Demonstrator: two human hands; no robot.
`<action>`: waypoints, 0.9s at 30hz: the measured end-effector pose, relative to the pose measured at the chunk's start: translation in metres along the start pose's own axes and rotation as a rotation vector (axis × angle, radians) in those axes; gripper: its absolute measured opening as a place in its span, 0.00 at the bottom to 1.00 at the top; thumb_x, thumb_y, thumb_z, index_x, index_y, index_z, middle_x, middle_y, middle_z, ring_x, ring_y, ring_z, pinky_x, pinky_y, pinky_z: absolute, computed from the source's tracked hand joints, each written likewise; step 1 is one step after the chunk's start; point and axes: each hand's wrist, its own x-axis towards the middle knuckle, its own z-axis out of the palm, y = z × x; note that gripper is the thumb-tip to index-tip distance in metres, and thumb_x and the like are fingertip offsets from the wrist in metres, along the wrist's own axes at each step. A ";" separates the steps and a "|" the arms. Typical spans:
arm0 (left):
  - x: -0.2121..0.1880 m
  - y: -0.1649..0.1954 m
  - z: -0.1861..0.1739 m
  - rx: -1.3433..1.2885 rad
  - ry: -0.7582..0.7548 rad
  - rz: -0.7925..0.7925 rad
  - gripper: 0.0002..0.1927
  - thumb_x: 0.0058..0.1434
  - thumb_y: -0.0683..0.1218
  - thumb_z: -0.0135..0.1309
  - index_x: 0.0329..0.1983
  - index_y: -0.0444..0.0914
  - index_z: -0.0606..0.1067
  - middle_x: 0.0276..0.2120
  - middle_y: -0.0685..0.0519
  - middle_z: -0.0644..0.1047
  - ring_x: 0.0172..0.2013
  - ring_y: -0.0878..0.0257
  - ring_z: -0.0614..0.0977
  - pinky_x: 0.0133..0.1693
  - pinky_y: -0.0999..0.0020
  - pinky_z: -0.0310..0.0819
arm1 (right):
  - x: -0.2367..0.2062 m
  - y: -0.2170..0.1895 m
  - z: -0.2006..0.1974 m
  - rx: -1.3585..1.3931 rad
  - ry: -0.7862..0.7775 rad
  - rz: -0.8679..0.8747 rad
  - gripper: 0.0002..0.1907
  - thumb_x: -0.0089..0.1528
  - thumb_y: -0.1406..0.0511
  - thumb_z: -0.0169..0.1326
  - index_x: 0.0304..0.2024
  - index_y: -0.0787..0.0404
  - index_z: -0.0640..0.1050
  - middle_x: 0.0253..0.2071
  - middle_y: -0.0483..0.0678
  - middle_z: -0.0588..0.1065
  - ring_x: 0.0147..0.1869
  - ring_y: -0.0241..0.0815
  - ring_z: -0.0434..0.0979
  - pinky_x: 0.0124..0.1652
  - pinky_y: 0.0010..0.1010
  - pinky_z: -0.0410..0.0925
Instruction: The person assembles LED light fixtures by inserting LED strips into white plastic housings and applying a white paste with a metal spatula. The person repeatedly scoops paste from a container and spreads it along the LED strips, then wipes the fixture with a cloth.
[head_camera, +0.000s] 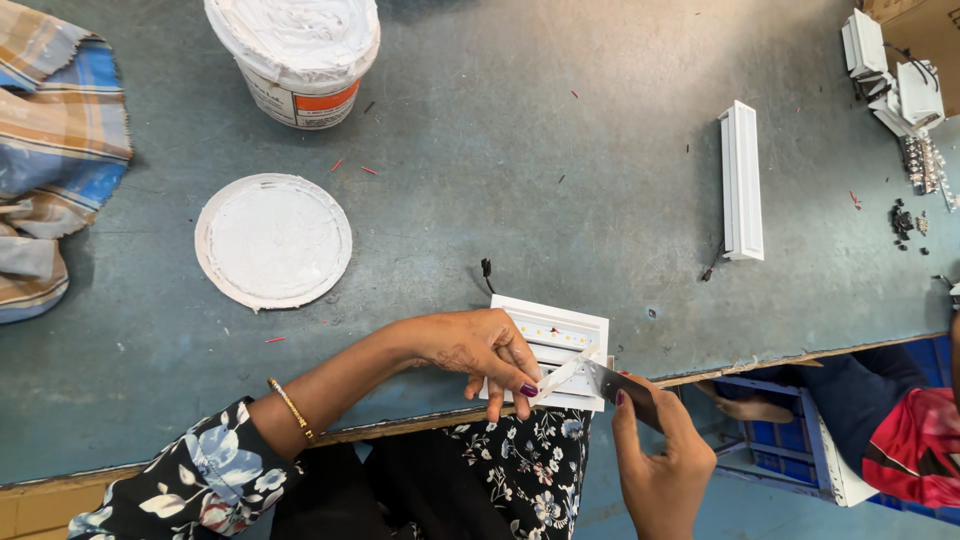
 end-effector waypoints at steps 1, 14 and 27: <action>0.000 0.000 0.000 0.000 -0.002 0.005 0.18 0.64 0.49 0.59 0.49 0.29 0.80 0.38 0.46 0.85 0.27 0.62 0.87 0.21 0.76 0.73 | 0.000 -0.002 0.000 0.006 -0.006 0.006 0.13 0.60 0.71 0.59 0.48 0.65 0.80 0.40 0.51 0.82 0.43 0.38 0.85 0.45 0.26 0.72; 0.000 0.002 0.000 0.030 0.000 0.020 0.17 0.64 0.49 0.58 0.48 0.31 0.81 0.37 0.47 0.86 0.27 0.63 0.87 0.20 0.77 0.72 | 0.002 -0.024 -0.001 0.048 -0.098 -0.073 0.13 0.59 0.73 0.59 0.47 0.65 0.81 0.38 0.50 0.82 0.43 0.38 0.85 0.46 0.26 0.74; 0.000 0.003 -0.001 0.003 0.010 0.017 0.19 0.64 0.50 0.59 0.49 0.29 0.80 0.36 0.46 0.85 0.26 0.63 0.86 0.20 0.77 0.72 | 0.021 0.021 -0.001 0.022 -0.008 -0.003 0.11 0.63 0.70 0.59 0.49 0.67 0.81 0.36 0.49 0.82 0.40 0.36 0.81 0.44 0.25 0.70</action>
